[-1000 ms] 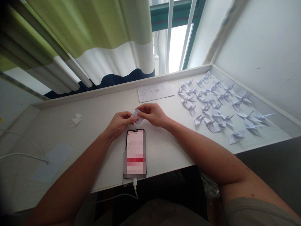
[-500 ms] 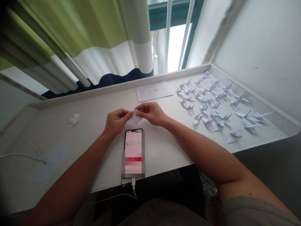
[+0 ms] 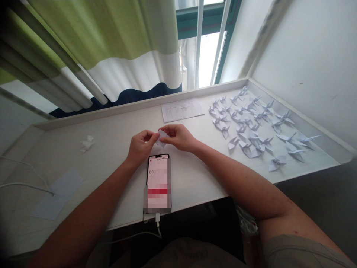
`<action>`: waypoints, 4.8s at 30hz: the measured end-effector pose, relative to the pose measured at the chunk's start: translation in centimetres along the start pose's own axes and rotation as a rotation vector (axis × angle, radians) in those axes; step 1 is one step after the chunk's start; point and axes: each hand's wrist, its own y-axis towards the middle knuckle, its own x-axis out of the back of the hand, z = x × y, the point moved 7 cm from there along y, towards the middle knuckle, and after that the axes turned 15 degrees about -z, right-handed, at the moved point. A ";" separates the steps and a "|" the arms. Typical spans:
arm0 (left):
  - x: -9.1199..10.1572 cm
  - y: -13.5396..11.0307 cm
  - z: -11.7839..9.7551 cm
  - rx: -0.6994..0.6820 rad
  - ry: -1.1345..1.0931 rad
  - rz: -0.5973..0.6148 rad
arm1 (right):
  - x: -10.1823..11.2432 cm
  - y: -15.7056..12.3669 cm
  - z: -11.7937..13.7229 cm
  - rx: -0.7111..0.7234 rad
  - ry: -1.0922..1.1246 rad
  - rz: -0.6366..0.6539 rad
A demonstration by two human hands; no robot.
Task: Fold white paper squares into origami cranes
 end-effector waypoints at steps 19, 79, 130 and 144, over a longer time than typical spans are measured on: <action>-2.7 -2.2 0.7 0.356 -0.281 0.365 | 0.9 0.1 0.1 -0.139 0.213 -0.142; -1.4 -1.1 1.8 0.569 -0.469 0.191 | 1.2 0.1 1.9 0.208 -0.221 -0.087; -2.4 -2.2 1.3 0.493 -0.326 0.469 | 0.6 0.2 1.8 0.142 -0.214 0.099; -2.2 -1.2 1.2 0.319 -0.174 0.460 | -0.2 0.0 0.6 -0.019 -0.041 0.090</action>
